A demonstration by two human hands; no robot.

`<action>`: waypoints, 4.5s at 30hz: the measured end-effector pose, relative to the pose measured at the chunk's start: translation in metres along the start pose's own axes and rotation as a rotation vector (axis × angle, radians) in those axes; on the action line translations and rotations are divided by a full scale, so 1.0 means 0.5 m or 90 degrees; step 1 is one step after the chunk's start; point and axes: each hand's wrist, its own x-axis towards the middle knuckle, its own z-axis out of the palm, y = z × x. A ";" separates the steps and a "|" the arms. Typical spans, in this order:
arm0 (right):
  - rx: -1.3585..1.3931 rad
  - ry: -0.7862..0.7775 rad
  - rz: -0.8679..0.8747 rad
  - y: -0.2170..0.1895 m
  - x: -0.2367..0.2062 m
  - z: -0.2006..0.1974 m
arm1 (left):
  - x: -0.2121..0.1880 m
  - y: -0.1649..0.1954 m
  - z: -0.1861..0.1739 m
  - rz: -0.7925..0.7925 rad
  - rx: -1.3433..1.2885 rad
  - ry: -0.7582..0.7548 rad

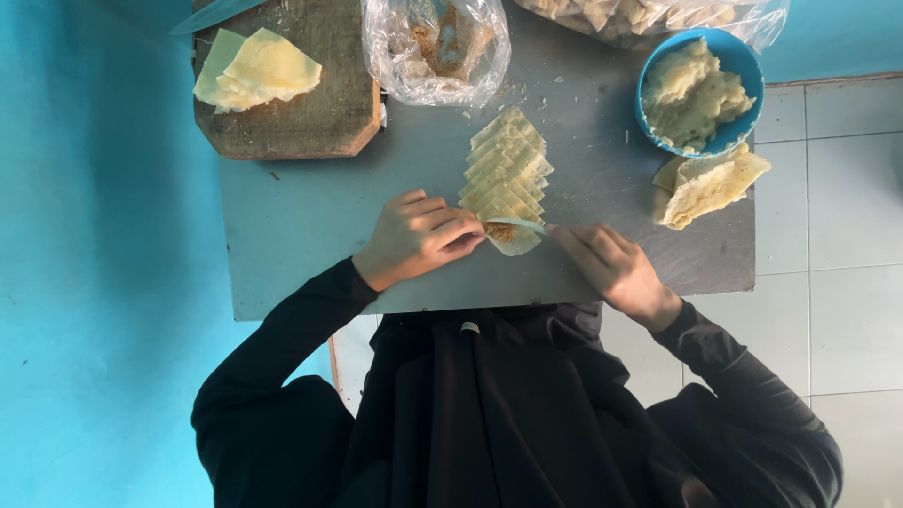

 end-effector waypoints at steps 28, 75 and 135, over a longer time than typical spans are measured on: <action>0.173 0.143 0.309 0.062 0.161 -0.024 | -0.006 0.010 -0.008 0.021 0.018 -0.026; -0.039 -0.082 -0.072 -0.016 0.088 -0.017 | -0.005 0.027 -0.012 0.017 -0.048 -0.102; 0.224 -0.029 0.109 -0.031 0.090 0.046 | 0.002 0.034 0.000 -0.012 -0.028 -0.094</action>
